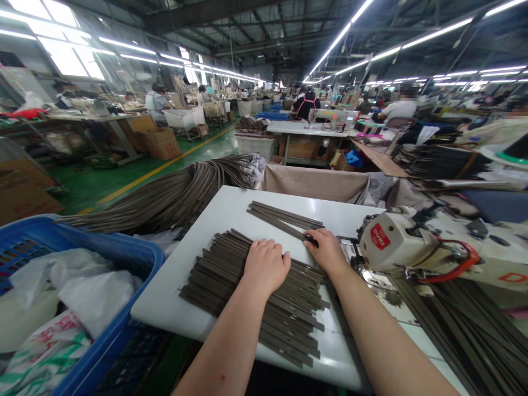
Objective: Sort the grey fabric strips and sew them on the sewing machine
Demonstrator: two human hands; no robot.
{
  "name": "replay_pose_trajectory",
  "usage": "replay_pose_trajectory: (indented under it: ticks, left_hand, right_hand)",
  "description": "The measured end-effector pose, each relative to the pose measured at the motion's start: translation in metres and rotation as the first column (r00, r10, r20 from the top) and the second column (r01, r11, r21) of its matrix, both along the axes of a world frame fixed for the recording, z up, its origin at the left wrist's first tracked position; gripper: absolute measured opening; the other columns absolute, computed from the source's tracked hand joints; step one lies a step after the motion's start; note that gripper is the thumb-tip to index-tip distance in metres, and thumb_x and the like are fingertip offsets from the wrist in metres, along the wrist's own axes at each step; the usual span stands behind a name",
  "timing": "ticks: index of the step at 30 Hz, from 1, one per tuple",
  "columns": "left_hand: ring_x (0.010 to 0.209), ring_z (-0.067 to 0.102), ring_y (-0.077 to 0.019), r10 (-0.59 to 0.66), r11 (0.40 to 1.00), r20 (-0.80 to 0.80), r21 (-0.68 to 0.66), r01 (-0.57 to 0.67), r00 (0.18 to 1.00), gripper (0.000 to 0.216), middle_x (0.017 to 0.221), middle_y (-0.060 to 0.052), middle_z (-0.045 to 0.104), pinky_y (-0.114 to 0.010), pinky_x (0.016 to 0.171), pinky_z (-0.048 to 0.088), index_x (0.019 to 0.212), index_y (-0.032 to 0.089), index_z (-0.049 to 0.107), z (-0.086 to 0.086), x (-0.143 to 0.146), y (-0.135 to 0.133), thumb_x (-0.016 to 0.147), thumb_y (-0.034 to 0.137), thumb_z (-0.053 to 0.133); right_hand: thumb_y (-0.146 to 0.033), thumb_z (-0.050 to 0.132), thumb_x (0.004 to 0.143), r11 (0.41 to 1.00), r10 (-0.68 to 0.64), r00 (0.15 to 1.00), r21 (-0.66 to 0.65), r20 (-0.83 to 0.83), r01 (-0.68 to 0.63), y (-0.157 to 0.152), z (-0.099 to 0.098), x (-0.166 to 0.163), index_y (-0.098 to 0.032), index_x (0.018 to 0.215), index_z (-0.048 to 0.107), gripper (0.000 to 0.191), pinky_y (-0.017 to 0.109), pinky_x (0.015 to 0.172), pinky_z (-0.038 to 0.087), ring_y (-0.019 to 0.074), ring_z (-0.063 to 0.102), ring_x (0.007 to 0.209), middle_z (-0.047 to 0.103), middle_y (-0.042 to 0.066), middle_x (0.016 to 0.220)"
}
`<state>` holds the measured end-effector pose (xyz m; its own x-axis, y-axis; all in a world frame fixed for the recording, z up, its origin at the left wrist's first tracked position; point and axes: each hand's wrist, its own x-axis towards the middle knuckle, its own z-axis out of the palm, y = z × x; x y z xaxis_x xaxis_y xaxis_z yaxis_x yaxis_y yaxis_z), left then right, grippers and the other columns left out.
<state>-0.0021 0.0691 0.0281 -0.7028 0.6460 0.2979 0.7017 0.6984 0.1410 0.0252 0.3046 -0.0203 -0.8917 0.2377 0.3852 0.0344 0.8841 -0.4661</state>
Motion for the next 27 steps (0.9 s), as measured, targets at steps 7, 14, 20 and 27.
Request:
replay_pose_trajectory:
  ticks: [7, 14, 20, 27]
  left_hand:
    - [0.103, 0.062, -0.0305, 0.010, 1.000, -0.029, 0.022, -0.010, 1.000, 0.033, 0.103, -0.015, 0.070, -0.048, 0.098, 0.047, 0.094, 0.015, 0.073, -0.005, 0.000, -0.001, 0.104, 0.036, 0.050]
    - [0.101, 0.063, -0.0307, 0.010, 1.000, -0.029, 0.001, -0.010, 1.000, 0.033, 0.100, -0.014, 0.070, -0.049, 0.096, 0.048, 0.093, 0.015, 0.072, -0.004, 0.000, 0.000, 0.104, 0.035, 0.049]
    - [0.101, 0.063, -0.0305, 0.012, 1.000, -0.022, 0.005, -0.011, 1.000, 0.031, 0.100, -0.015, 0.071, -0.049, 0.096, 0.048, 0.093, 0.014, 0.072, -0.002, 0.000, 0.000, 0.104, 0.034, 0.050]
    - [0.102, 0.062, -0.0303, 0.004, 1.000, -0.014, -0.007, -0.004, 1.000, 0.028, 0.101, -0.013, 0.070, -0.048, 0.097, 0.047, 0.097, 0.016, 0.070, -0.003, 0.000, -0.001, 0.104, 0.034, 0.049]
  right_hand:
    - [-0.023, 0.067, 0.088, 0.996, 0.041, 0.999, -0.077, 0.010, -0.041, 0.000, 0.000, -0.001, -0.022, 0.107, 0.079, 0.022, 0.041, 0.088, 0.056, 0.0247, 0.066, 0.091, 0.068, 0.008, 0.095]
    - [-0.020, 0.066, 0.089, 0.992, 0.088, 0.996, -0.089, -0.003, -0.088, -0.005, 0.004, 0.001, -0.025, 0.104, 0.081, 0.022, 0.039, 0.088, 0.056, 0.0246, 0.067, 0.092, 0.069, 0.007, 0.094]
    - [-0.015, 0.064, 0.089, 0.992, 0.098, 0.995, -0.075, 0.000, -0.098, -0.007, 0.008, 0.002, -0.027, 0.106, 0.081, 0.027, 0.038, 0.088, 0.055, 0.0232, 0.066, 0.091, 0.069, 0.006, 0.095]
    - [-0.015, 0.063, 0.089, 0.993, 0.101, 0.995, -0.064, 0.015, -0.100, -0.012, 0.013, 0.005, -0.025, 0.109, 0.082, 0.029, 0.038, 0.091, 0.055, 0.0236, 0.066, 0.092, 0.069, 0.007, 0.094]
